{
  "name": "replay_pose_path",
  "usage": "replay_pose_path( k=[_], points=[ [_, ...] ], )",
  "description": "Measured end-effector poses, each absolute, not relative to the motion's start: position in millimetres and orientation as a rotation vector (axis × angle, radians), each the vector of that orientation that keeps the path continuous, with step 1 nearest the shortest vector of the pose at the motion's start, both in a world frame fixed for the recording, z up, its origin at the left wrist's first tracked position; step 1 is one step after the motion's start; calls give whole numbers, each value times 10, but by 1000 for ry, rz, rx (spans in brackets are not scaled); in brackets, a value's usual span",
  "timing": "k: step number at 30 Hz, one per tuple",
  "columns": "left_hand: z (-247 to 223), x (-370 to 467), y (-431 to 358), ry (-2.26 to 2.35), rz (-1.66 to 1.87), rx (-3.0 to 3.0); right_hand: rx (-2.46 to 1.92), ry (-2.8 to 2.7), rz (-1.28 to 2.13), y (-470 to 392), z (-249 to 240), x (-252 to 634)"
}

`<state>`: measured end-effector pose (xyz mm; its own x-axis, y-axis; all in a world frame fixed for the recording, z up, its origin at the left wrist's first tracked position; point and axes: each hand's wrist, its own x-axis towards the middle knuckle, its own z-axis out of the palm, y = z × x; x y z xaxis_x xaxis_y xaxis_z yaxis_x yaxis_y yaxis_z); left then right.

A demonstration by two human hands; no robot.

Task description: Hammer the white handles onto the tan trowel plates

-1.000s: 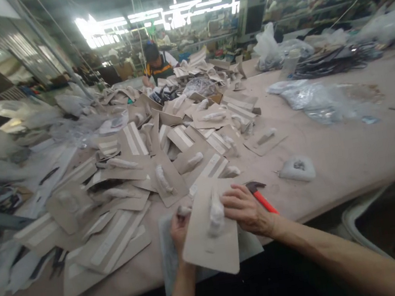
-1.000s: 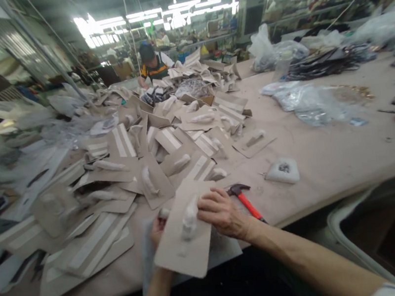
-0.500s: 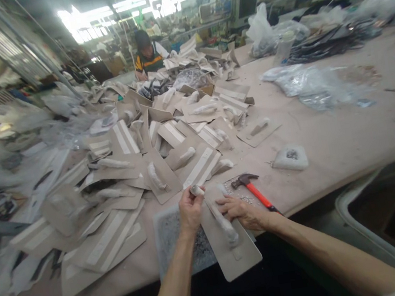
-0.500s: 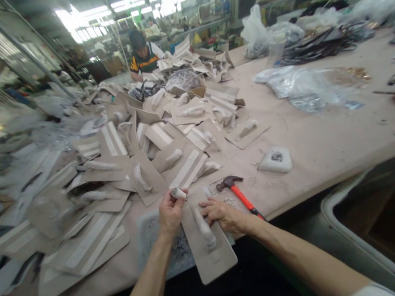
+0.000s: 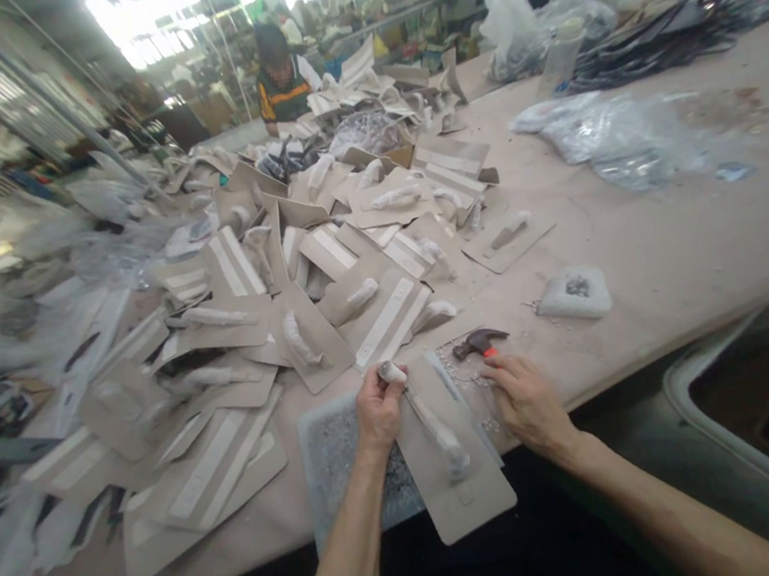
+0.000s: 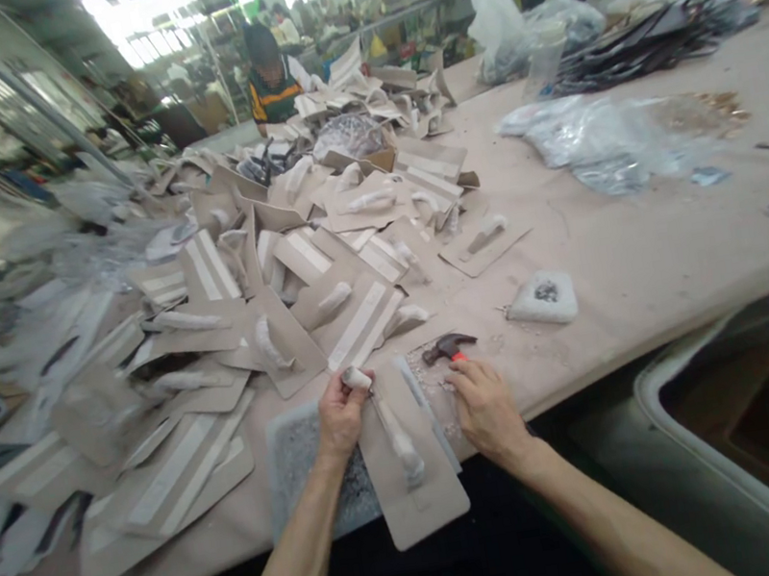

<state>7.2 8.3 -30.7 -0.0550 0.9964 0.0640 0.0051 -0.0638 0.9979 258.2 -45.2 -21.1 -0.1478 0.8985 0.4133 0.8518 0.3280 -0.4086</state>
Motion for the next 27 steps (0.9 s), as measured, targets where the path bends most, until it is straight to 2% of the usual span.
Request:
replay_pose_path(
  k=[5,9,12,14,17,19,22,27],
  points=[
    [-343,86,86,1235,1284,1252,-2015,-1999,71,-451,-137,2817],
    [-353,124,68,1259,1317,1252,-2261,-2047,375,-442,-58,2873],
    [-344,139,49,1301,1316,1331,-2246,-2042,594,-404,-5,2881],
    [-328,137,41,1341,1305,1406,-2210,-1852,859,-370,37,2877],
    [-302,133,34,1376,1290,1515,-2075,-1264,1401,-348,149,2835],
    [-295,136,30,1360,1282,1552,-1959,-1046,1581,-366,280,2770],
    [-304,144,16,1345,1281,1547,-1805,-1122,1478,-416,557,2617],
    [-309,155,1,1359,1286,1568,-1468,-1807,694,-420,906,2319]
  ],
)
